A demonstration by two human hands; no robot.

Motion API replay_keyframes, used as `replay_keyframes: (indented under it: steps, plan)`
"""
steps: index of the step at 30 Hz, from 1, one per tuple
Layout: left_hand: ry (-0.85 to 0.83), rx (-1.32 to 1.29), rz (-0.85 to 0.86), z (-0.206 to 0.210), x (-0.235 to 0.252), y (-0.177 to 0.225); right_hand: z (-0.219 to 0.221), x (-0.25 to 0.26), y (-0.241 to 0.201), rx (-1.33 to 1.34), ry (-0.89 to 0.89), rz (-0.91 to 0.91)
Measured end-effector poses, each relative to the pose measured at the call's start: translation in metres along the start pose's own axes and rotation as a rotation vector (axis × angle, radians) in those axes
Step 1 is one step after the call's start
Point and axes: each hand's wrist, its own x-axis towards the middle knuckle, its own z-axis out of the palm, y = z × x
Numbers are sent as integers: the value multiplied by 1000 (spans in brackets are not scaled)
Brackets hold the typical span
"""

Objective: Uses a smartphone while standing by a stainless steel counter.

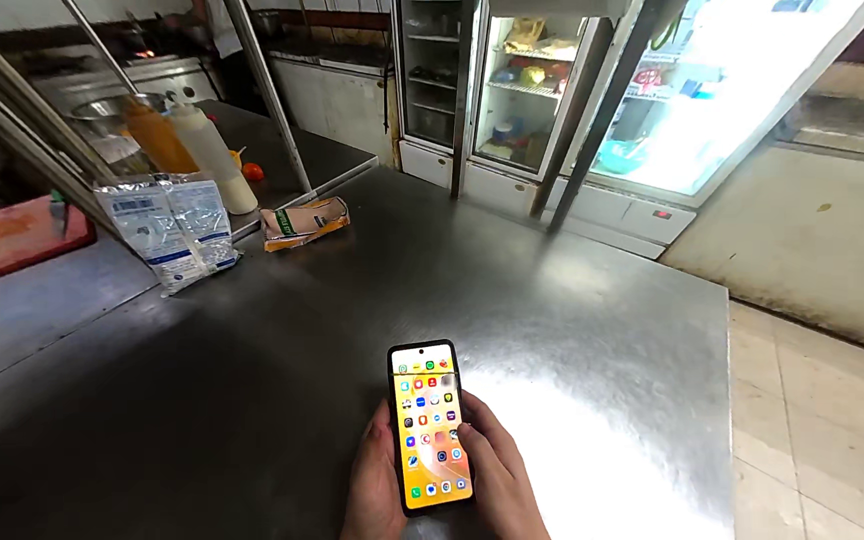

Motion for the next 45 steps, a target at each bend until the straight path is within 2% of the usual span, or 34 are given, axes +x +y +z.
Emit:
replay_keyframes:
  steps: [10, 20, 45]
  plan:
    - [-33, -7, -12, 0, 0, -5, 4, -1, -3, -26, 21, 14]
    - [-9, -1, -18, 2, 1, -4, 3, 4, -1, 166, 29, 3]
    - [-69, 33, -4, -1, 1, -8, 6, 3, -4, 229, 91, 33]
